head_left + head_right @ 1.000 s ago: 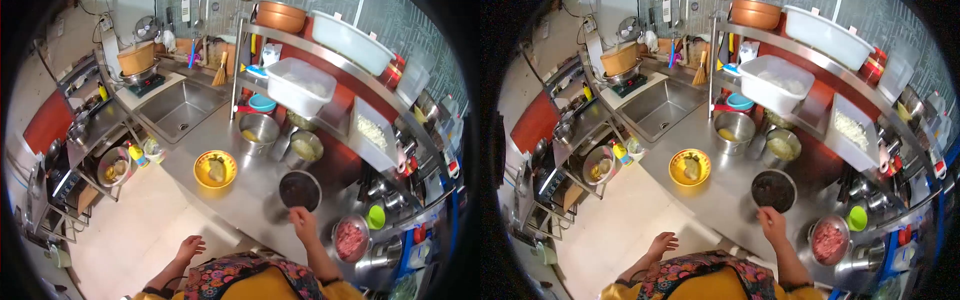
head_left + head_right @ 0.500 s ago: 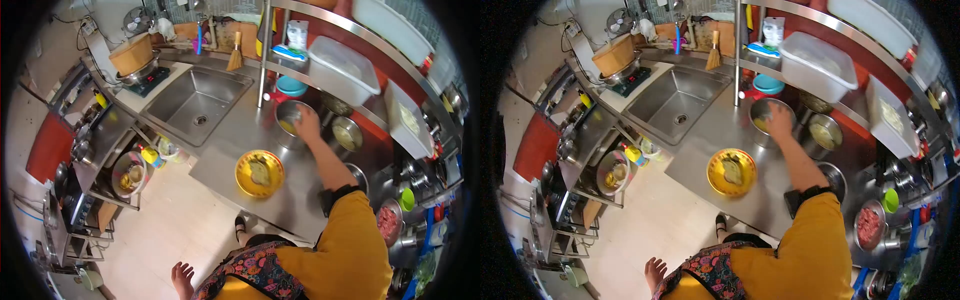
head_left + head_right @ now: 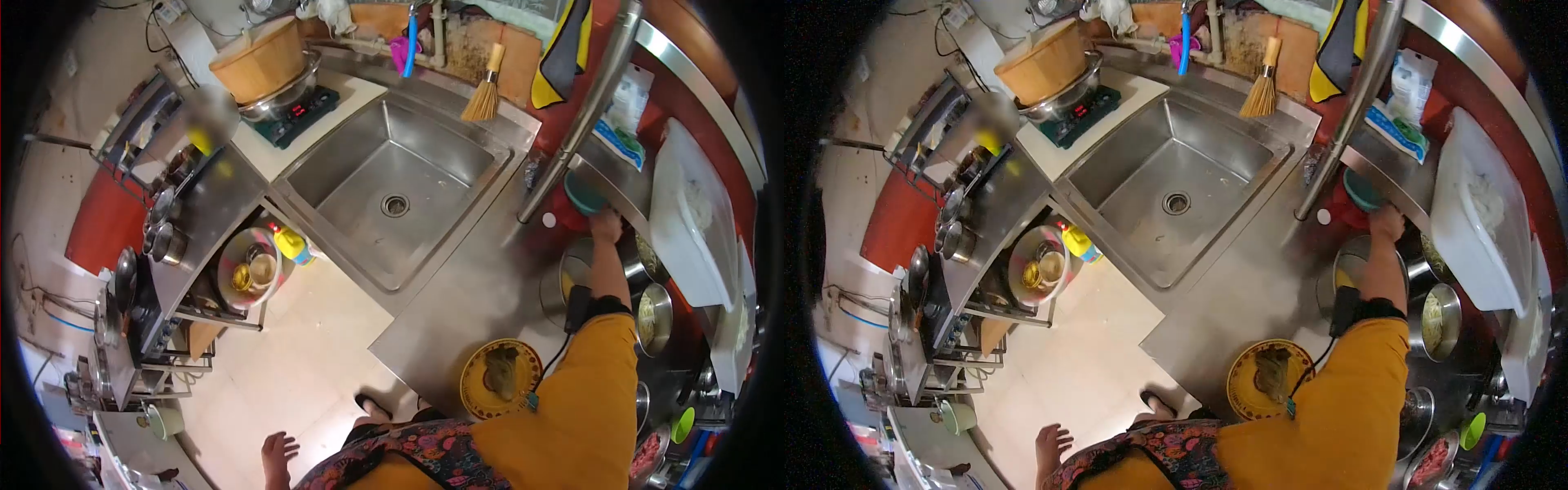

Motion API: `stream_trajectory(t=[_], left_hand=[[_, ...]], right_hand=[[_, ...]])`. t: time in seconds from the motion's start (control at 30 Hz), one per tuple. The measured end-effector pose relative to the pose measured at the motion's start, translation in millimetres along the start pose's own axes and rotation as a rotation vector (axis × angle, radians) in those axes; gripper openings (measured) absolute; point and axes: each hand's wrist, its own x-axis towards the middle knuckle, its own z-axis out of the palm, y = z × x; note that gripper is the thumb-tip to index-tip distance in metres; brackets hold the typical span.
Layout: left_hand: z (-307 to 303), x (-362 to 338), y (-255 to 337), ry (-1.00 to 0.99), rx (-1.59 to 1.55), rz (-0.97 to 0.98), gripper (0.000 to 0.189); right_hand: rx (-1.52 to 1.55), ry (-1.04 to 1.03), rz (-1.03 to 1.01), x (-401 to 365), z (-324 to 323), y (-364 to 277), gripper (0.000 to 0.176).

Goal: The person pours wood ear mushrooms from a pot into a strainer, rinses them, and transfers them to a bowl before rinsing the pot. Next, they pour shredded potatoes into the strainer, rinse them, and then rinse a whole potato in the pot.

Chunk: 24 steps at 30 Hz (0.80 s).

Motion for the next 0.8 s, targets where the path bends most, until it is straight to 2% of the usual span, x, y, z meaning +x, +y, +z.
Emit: stream_trajectory(t=[0.07,0.17,0.27,0.33,0.4,0.43,0.47,0.5,0.53,0.6,0.63,0.7,0.73,0.77,0.8], left_hand=[[12,28,26,-0.055,0.024,0.053,0.028],[40,71,74,-0.203,0.058,0.115,0.028],[77,115,134,-0.518,0.083,0.211,0.026],[115,132,181,-0.772,0.15,0.277,0.027],[154,153,215,-1.065,0.205,0.291,0.035],[174,152,231,-1.178,0.179,0.273,0.037],[194,143,247,-1.304,0.16,0.244,0.04],[214,132,262,-1.43,0.151,0.207,0.044],[227,118,275,-1.553,0.128,0.083,0.054],[251,103,280,-1.592,0.086,-0.199,0.057],[260,99,280,-1.673,0.086,-0.273,0.058],[279,100,276,-1.788,0.045,-0.425,0.061],[285,103,275,-1.792,0.083,-0.33,0.061],[293,110,279,-1.787,0.112,-0.239,0.061],[297,114,279,-1.78,0.129,-0.137,0.061]], right_hand=[[-0.057,-0.005,0.014,-7,-23,7,0.052],[0.184,0.423,-0.1,-43,-27,27,0.047],[0.305,0.278,-0.147,-133,-64,29,0.036],[0.46,0.389,-0.319,-207,-78,25,0.032],[0.531,0.337,-0.345,-282,-91,16,0.037],[0.483,0.37,-0.416,-326,-115,-11,0.04],[0.516,0.306,-0.421,-359,-121,-22,0.041],[0.444,0.117,-0.391,-387,-127,-33,0.043],[0.407,-0.034,-0.574,-404,-122,-41,0.044],[0.425,-0.075,-0.648,-447,-141,-79,0.044],[0.441,-0.084,-0.722,-460,-142,-88,0.046],[0.503,-0.052,-0.601,-473,-142,-83,0.05],[0.543,-0.044,-0.556,-477,-140,-78,0.052],[0.463,-0.007,-0.415,-477,-143,-61,0.06],[0.372,0.04,-0.074,-475,-132,-30,0.051]])
